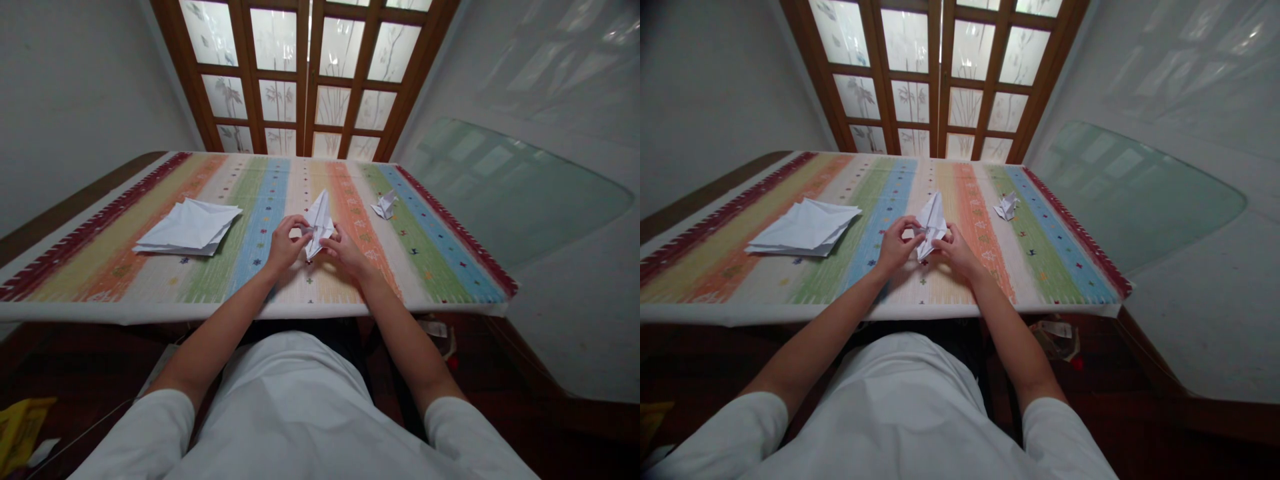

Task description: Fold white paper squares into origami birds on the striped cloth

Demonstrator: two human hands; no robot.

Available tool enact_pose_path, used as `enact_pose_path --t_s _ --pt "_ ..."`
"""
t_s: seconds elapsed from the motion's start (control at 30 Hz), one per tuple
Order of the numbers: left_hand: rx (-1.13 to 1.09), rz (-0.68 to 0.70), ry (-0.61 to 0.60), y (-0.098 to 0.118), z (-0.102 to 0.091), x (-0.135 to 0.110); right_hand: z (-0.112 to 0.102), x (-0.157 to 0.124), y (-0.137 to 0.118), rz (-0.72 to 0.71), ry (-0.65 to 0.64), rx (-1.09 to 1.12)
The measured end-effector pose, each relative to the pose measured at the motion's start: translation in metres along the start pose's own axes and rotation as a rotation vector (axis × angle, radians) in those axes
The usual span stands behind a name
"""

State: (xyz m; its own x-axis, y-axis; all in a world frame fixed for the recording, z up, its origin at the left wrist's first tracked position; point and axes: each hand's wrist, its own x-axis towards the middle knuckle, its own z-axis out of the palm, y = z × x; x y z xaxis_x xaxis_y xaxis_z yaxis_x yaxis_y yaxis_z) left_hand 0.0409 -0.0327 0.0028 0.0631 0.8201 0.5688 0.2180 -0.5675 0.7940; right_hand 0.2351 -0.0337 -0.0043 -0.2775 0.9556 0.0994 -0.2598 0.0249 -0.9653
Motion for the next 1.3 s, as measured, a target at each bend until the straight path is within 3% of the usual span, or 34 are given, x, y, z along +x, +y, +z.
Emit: enact_pose_path --t_s 0.23,0.47,0.87,1.3 --pt "0.012 -0.003 -0.073 -0.003 0.003 -0.001 0.001 0.002 0.003 -0.043 0.072 -0.016" --pt "0.074 0.011 0.056 0.001 0.002 -0.004 0.010 -0.002 -0.001 0.045 -0.062 -0.002" --pt "0.129 0.035 0.098 0.004 0.006 -0.006 0.015 -0.005 -0.002 0.045 -0.087 -0.039" --pt "0.009 -0.025 0.150 0.000 0.003 -0.001 0.011 -0.005 -0.010 0.011 0.047 -0.038"
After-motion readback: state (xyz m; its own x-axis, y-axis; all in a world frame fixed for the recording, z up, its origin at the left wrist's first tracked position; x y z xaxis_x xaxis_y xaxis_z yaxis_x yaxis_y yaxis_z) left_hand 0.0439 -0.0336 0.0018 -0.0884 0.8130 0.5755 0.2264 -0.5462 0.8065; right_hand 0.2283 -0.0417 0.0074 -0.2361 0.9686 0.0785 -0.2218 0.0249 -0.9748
